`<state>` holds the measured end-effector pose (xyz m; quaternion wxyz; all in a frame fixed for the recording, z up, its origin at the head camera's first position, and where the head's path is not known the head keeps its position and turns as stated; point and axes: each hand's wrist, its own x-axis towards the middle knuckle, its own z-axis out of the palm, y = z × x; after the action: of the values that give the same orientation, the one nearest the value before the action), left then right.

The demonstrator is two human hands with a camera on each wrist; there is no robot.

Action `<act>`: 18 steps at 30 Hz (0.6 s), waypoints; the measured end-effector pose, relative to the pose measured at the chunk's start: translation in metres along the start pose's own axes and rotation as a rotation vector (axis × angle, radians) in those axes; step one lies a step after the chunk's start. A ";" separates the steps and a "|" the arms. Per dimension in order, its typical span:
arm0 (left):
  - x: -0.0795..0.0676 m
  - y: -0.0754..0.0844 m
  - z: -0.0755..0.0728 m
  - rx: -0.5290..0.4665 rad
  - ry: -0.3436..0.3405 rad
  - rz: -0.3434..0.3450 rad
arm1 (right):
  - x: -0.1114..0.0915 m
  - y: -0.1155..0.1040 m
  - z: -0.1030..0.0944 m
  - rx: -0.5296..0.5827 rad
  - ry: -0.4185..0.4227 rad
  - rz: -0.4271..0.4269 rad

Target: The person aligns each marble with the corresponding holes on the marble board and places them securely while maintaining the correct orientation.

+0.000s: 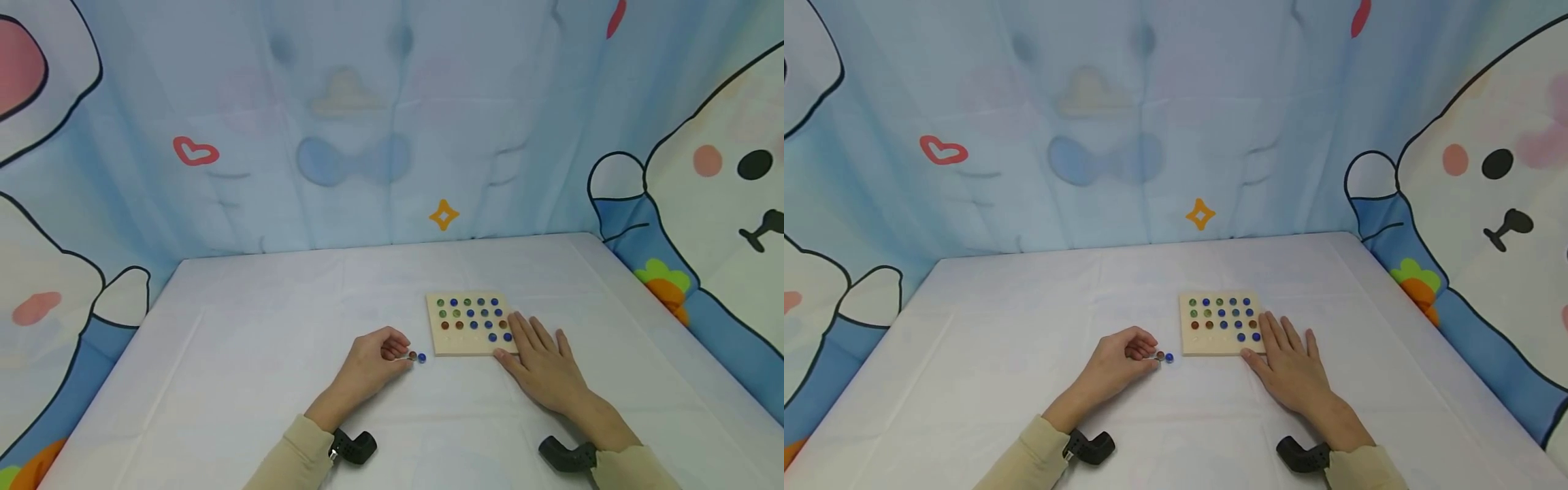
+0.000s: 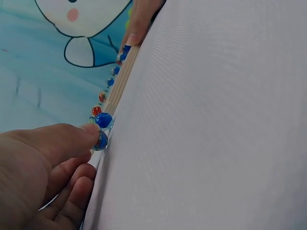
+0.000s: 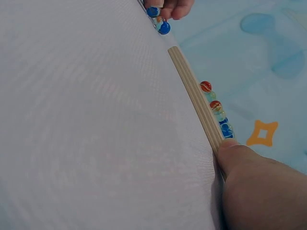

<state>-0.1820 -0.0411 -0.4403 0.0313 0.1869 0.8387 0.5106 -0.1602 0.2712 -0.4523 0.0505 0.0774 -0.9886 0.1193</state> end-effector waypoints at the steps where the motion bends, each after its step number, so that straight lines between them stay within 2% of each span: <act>1: 0.000 0.000 0.000 0.004 0.000 0.001 | 0.000 0.000 0.000 -0.001 0.001 0.000; 12: -0.001 0.001 0.000 0.034 0.003 0.054 | 0.000 0.000 0.000 0.003 0.001 -0.001; 18: -0.001 0.001 0.000 0.038 0.001 0.051 | -0.001 -0.001 -0.001 0.002 0.005 0.000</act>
<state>-0.1804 -0.0414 -0.4392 0.0144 0.2084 0.8432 0.4953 -0.1595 0.2707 -0.4517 0.0530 0.0768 -0.9883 0.1203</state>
